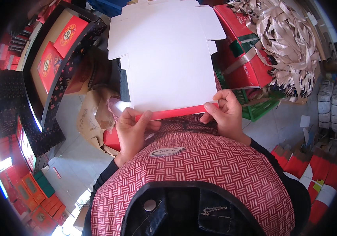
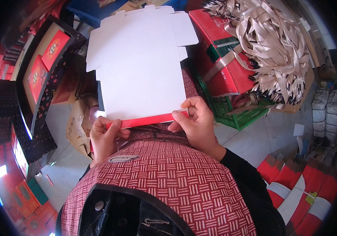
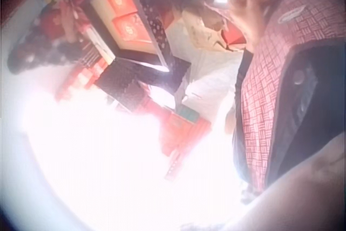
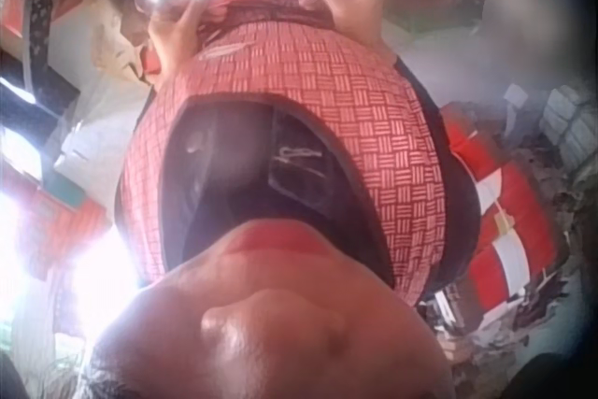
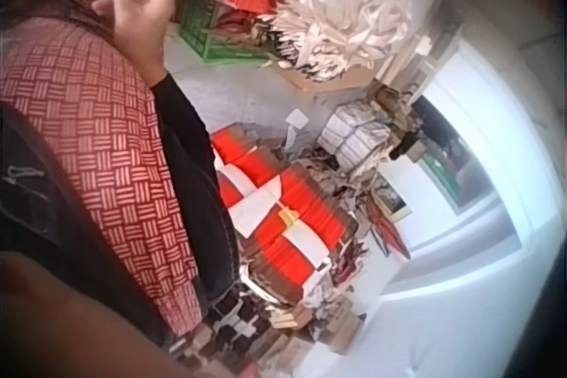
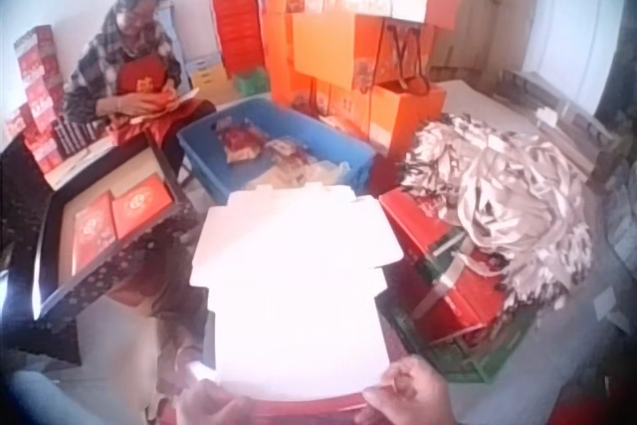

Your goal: The person folds flat white cardboard sheets into small red boxes by hand, repeatedly folding edges and tucking flaps to form the box shape. Finished boxes are placed into a larger black display box on the table. The person handles multiple sheets and completed boxes throughout the clip.

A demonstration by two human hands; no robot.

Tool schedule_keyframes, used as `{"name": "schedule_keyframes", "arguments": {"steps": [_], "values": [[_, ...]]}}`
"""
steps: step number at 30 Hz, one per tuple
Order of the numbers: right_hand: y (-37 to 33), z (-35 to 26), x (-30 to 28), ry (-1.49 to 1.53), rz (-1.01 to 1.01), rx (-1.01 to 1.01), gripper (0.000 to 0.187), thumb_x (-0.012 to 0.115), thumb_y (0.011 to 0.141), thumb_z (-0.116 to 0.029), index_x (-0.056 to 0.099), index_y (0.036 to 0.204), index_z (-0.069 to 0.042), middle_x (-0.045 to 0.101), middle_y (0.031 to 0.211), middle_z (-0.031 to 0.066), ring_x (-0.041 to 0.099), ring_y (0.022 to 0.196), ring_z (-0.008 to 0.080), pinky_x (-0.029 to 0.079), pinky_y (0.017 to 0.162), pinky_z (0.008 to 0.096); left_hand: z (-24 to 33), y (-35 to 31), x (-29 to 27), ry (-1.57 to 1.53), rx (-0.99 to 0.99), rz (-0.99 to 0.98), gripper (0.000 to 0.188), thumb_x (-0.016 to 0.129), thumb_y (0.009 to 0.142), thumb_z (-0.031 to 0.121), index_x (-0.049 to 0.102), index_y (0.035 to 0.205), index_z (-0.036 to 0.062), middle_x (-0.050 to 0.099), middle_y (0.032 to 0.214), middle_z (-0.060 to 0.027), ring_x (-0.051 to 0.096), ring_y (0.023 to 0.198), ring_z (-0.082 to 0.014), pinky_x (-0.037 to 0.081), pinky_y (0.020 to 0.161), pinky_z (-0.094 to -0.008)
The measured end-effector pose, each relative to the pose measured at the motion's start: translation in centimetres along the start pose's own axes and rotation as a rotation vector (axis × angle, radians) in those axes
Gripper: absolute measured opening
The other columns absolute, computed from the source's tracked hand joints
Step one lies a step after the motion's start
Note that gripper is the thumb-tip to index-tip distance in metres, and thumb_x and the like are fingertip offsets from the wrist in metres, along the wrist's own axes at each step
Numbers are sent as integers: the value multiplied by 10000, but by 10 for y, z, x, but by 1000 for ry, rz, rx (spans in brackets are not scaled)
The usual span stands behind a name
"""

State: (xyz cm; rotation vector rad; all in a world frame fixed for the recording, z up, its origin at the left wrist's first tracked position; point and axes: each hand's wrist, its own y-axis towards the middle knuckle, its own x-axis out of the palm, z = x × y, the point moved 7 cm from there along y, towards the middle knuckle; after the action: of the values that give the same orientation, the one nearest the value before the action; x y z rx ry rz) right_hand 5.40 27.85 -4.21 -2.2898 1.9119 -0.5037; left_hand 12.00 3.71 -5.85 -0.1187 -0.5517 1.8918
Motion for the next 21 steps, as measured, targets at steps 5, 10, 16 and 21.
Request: {"name": "schedule_keyframes", "arguments": {"steps": [5,10,16,21], "values": [[6,-30,-4,-334,-155,-130,168,704,843,-104,618,925,14,587,845,75,616,677,145,511,580,248,10,-7,8,57,106,-168,250,670,871,49,501,1048,-5,651,980,-138,682,822,-181,575,750,-300],[3,-112,12,-968,-189,-797,296,775,726,-157,673,971,-24,553,898,65,539,795,215,455,676,313,11,-11,12,36,211,-360,399,732,820,92,464,1100,-1,595,1090,-113,598,1023,-161,494,887,-281],[6,-79,80,-1172,-729,-807,139,722,690,-61,661,803,-7,580,836,83,561,834,249,472,695,333,6,-9,14,7,112,-322,367,696,853,54,467,1135,-2,594,1101,-107,584,1056,-170,482,886,-284],[28,-74,75,-903,-783,-362,57,694,713,-43,649,728,-11,593,741,97,593,715,243,459,626,312,10,-13,13,-24,260,-323,596,749,817,171,423,1287,8,611,1050,-81,603,968,-137,492,826,-264]]}}
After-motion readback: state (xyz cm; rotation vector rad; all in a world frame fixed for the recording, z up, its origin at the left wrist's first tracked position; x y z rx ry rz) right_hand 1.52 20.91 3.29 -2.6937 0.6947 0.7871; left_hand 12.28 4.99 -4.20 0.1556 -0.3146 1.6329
